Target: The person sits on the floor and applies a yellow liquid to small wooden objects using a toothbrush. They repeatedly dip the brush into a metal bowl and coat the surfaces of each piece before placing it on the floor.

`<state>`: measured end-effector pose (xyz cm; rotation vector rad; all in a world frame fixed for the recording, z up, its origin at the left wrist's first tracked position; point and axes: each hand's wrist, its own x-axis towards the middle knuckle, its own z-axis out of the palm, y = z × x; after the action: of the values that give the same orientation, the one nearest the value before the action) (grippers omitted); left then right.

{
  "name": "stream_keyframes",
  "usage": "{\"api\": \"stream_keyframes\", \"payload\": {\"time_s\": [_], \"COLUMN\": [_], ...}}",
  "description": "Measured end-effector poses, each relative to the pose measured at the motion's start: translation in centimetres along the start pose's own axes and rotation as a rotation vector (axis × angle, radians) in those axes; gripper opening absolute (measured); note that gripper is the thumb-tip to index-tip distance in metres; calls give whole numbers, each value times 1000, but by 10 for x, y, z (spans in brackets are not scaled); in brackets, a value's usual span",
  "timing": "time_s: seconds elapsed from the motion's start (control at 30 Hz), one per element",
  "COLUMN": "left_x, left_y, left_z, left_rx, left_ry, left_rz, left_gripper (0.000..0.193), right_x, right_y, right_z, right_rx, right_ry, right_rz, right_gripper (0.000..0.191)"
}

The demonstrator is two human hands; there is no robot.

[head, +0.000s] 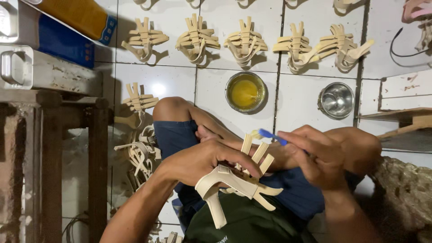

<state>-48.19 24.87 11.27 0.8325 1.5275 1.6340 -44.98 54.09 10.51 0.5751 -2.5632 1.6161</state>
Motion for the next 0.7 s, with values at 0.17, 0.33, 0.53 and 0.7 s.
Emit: {"api": "stream_keyframes", "payload": {"time_s": [0.17,0.33,0.53,0.7], "left_x": [-6,-6,-10,-16], "left_y": [7,3,3,7], "left_z": [0,-1,2,2], "left_rx": [39,4,29,19], "left_ry": [-22,-53,-21,164], "left_rz": [-44,-67,12,-50], "left_gripper": [42,42,38,43], "right_x": [2,-2,6,-1], "right_y": [-2,4,3,-5], "right_z": [6,4,4,-10], "right_rx": [-13,32,-220,-211], "right_ry": [-31,-65,21,125], "right_rz": [97,4,137,-156], "right_gripper": [25,26,19,16]}}
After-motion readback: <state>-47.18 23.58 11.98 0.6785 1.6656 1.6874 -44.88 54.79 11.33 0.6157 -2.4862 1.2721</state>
